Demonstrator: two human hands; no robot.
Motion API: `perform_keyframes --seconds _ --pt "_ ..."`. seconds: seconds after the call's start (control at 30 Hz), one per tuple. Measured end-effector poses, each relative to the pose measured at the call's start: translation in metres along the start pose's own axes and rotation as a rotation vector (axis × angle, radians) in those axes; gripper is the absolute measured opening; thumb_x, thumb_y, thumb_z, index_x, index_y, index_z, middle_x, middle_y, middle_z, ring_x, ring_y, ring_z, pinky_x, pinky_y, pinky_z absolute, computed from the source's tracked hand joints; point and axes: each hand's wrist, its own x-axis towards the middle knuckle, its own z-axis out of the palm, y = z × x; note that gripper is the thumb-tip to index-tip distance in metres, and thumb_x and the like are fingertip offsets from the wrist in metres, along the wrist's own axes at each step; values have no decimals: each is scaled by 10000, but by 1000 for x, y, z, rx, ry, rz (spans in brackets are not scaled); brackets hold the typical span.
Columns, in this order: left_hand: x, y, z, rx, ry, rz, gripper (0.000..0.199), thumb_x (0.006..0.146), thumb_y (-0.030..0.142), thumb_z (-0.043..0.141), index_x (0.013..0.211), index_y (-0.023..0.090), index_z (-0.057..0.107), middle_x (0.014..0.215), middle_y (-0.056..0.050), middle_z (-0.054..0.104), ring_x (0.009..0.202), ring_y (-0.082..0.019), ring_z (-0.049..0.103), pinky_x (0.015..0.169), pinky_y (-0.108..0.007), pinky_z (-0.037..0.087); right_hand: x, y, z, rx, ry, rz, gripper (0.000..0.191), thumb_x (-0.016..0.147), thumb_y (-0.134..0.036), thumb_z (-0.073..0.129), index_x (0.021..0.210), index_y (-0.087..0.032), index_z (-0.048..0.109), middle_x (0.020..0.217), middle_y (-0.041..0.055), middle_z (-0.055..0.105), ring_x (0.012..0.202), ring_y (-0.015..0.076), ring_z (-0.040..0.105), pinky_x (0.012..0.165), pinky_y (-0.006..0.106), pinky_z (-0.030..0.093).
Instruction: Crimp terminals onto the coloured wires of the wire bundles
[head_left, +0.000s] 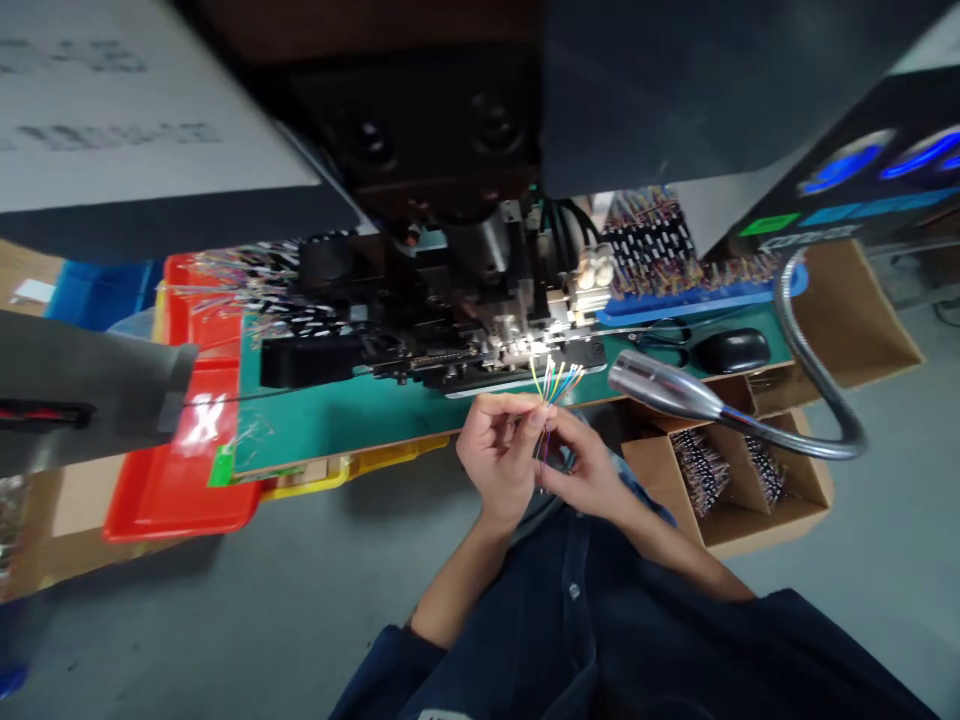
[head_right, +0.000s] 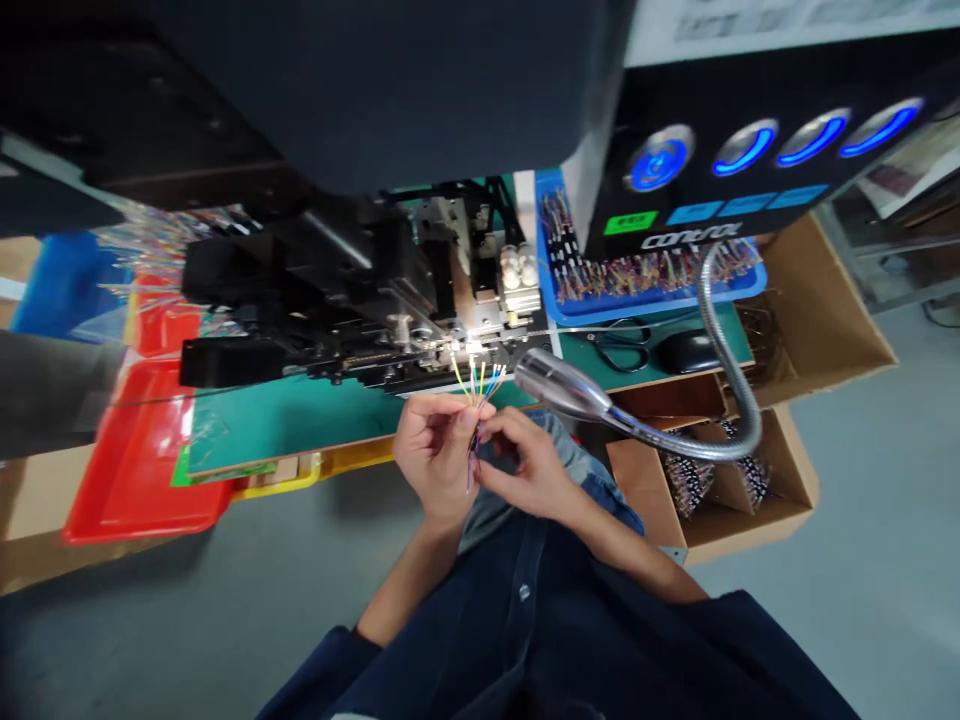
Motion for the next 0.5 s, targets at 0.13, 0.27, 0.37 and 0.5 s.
perform_keyframes --seconds 0.13,0.27,0.37,0.5 --pt "-6 3 8 28 -78 70 174 1053 308 934 1020 224 785 955 -21 872 896 -186 887 886 -321 735 -19 5 1 -50 151 -29 235 1097 -466 815 1075 -235 774 884 12 752 731 175 664 665 292 553" --pt "-18 4 8 103 -255 130 136 1080 215 879 1205 242 834 1313 -99 889 1198 -247 885 1115 -423 703 -56 -4 -48 -384 327 -63 204 1113 -382 802 1252 -245 861 927 56 856 729 210 742 707 342 620" --pt "-29 1 2 152 -357 123 155 1090 160 835 1215 252 841 1322 -103 875 1192 -250 866 1079 -415 696 -75 -16 -102 -571 484 35 248 1142 -405 757 1263 -233 887 808 38 831 595 188 682 600 322 565" --pt "-36 -4 -3 138 -364 52 90 1097 169 820 1127 251 841 1051 -55 853 983 -209 837 883 -321 688 -32 -38 -164 -720 637 34 363 1202 -487 637 1243 -203 859 781 22 772 644 188 690 636 325 552"
